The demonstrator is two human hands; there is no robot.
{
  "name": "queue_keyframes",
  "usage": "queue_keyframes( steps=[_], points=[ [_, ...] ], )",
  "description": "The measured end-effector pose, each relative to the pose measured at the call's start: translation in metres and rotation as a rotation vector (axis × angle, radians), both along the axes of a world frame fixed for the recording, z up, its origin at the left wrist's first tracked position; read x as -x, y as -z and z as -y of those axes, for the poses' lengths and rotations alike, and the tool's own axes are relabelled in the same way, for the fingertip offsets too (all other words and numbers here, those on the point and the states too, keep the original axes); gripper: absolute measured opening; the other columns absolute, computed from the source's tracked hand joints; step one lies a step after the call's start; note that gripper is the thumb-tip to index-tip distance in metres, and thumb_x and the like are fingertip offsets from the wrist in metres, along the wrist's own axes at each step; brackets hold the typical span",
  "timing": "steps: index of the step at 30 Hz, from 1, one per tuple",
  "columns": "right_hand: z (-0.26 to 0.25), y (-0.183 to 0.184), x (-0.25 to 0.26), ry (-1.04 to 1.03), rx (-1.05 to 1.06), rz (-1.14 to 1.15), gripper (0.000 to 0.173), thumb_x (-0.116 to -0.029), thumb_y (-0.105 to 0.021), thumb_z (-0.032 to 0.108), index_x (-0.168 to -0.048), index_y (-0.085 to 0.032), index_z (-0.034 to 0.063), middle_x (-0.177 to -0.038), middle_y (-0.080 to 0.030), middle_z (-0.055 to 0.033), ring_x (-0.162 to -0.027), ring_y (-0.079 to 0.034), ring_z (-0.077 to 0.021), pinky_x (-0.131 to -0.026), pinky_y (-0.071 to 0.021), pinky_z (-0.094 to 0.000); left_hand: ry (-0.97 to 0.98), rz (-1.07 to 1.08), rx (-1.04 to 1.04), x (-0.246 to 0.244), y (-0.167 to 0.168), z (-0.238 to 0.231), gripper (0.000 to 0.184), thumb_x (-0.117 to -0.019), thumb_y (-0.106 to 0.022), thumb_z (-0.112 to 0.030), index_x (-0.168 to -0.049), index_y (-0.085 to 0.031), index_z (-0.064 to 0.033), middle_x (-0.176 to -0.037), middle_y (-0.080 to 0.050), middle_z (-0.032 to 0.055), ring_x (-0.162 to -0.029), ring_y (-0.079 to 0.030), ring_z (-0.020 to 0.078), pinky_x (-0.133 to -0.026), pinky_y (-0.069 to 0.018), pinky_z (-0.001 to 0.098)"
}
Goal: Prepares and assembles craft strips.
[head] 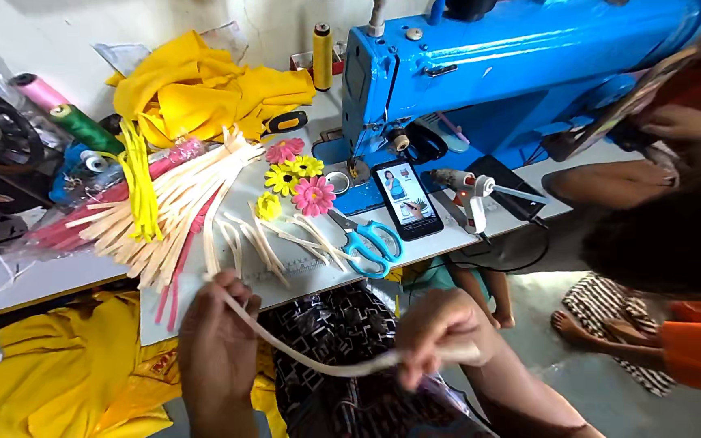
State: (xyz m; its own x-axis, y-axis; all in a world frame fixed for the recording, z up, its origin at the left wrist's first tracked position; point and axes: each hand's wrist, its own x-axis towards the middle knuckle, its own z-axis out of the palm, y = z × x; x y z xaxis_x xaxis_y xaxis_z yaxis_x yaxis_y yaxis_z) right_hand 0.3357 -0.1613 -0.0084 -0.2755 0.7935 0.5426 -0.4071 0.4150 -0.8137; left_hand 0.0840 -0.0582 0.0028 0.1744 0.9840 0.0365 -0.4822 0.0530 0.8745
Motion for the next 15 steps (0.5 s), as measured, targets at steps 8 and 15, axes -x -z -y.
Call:
queue_keyframes(
  steps=[8, 15],
  points=[
    [-0.019, 0.013, 0.022, 0.546, 0.343, 0.159, 0.015, -0.0966, -0.068, 0.007, -0.109, -0.074, 0.0011, -0.092, -0.074, 0.0051, -0.074, -0.065, 0.0021, -0.066, -0.0559, -0.0159, 0.105, -0.103, 0.031, -0.067, 0.01, 0.026, 0.02, -0.101, -0.056, -0.006, -0.098, -0.076, -0.0104, -0.097, -0.076, -0.0006, -0.09, -0.072, 0.0105, -0.082, -0.0613, 0.0287],
    [-0.022, 0.019, 0.03, 0.674, 0.368, 0.137, 0.013, -0.0899, -0.073, 0.002, -0.102, -0.068, 0.003, -0.086, -0.073, 0.0036, -0.074, -0.068, -0.0006, -0.069, -0.0571, -0.0172, 0.157, 0.054, 0.28, -0.091, 0.011, 0.025, 0.021, -0.1017, -0.051, 0.003, -0.098, -0.072, 0.0031, -0.093, -0.074, 0.0089, -0.087, -0.073, 0.0137, -0.084, -0.0611, 0.0296]
  ],
)
